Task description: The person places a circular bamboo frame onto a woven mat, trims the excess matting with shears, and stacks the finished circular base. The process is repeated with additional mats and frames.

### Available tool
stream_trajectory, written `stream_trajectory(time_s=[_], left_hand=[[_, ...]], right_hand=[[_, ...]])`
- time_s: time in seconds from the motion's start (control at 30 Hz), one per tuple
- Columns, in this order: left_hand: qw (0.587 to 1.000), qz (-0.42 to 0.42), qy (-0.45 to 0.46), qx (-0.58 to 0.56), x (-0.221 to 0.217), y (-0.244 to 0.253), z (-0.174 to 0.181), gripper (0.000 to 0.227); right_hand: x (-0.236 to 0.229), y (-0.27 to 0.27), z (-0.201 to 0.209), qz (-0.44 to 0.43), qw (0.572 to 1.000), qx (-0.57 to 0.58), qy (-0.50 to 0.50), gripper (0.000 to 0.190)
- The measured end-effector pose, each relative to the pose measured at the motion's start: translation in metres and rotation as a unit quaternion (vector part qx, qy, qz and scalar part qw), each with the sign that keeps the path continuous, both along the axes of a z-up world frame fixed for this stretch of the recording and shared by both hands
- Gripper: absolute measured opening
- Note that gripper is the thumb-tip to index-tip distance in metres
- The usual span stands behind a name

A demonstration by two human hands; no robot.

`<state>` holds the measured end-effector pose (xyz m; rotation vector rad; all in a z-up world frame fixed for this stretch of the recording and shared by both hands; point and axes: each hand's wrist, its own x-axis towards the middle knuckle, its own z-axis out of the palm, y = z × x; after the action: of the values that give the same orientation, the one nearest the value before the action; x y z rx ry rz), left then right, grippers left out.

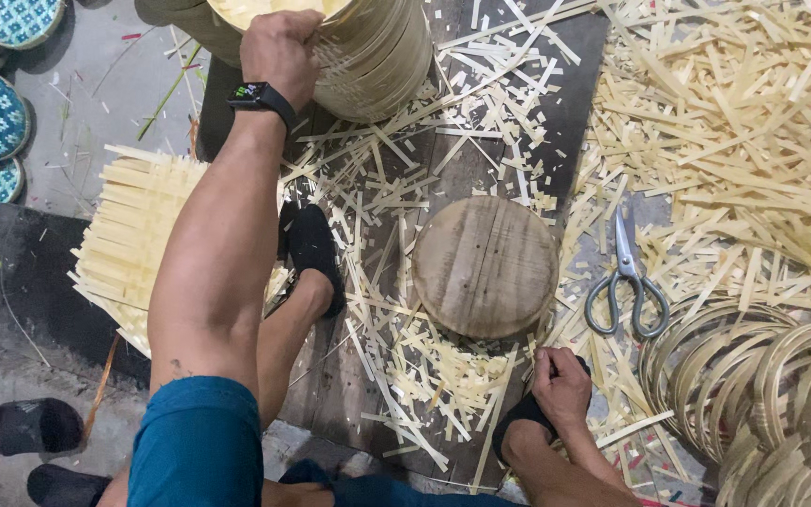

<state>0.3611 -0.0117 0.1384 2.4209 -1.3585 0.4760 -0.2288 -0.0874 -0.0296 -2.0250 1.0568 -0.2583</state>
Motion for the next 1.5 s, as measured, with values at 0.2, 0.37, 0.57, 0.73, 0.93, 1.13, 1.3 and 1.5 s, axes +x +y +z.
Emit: stream_trajectory(time_s=[0.2,0.37,0.57,0.73,0.93,1.13,1.3,1.5], left_hand=[[1.0,-0.01,0.027,0.004,0.007,0.002,-0.006,0.028],[0.999,0.023,-0.032,-0.029,-0.018,0.042,-0.021,0.045],[0.899,0.313,0.18,0.246,-0.075,0.21,-0.104,0.115],[0.704,0.476,0.351,0.393,-0.101,0.292,-0.145,0.111],[0.75,0.486,0.291,0.341,-0.104,0.308,-0.13,0.104],[0.721,0.501,0.354,0.324,-0.109,0.311,-0.124,0.089],[0.753,0.497,0.293,0.317,-0.108,0.31,-0.126,0.083],[0.748,0.514,0.316,0.278,-0.11,0.296,-0.122,0.075]], right_hand=[[0.0,0.002,-0.003,-0.015,1.0,0.018,0.003,0.013],[-0.005,0.003,-0.012,-0.008,1.0,-0.001,0.025,0.013],[-0.01,0.006,-0.022,0.016,0.999,-0.026,-0.042,0.011],[-0.007,0.007,-0.026,0.022,0.999,-0.028,-0.021,0.013],[-0.006,0.008,-0.027,0.018,1.0,-0.022,0.002,0.012],[-0.012,0.006,-0.033,0.041,0.998,-0.045,-0.034,0.012],[-0.009,0.008,-0.028,0.014,1.0,-0.017,-0.023,0.014],[-0.008,0.01,-0.024,-0.009,1.0,0.004,-0.017,0.014]])
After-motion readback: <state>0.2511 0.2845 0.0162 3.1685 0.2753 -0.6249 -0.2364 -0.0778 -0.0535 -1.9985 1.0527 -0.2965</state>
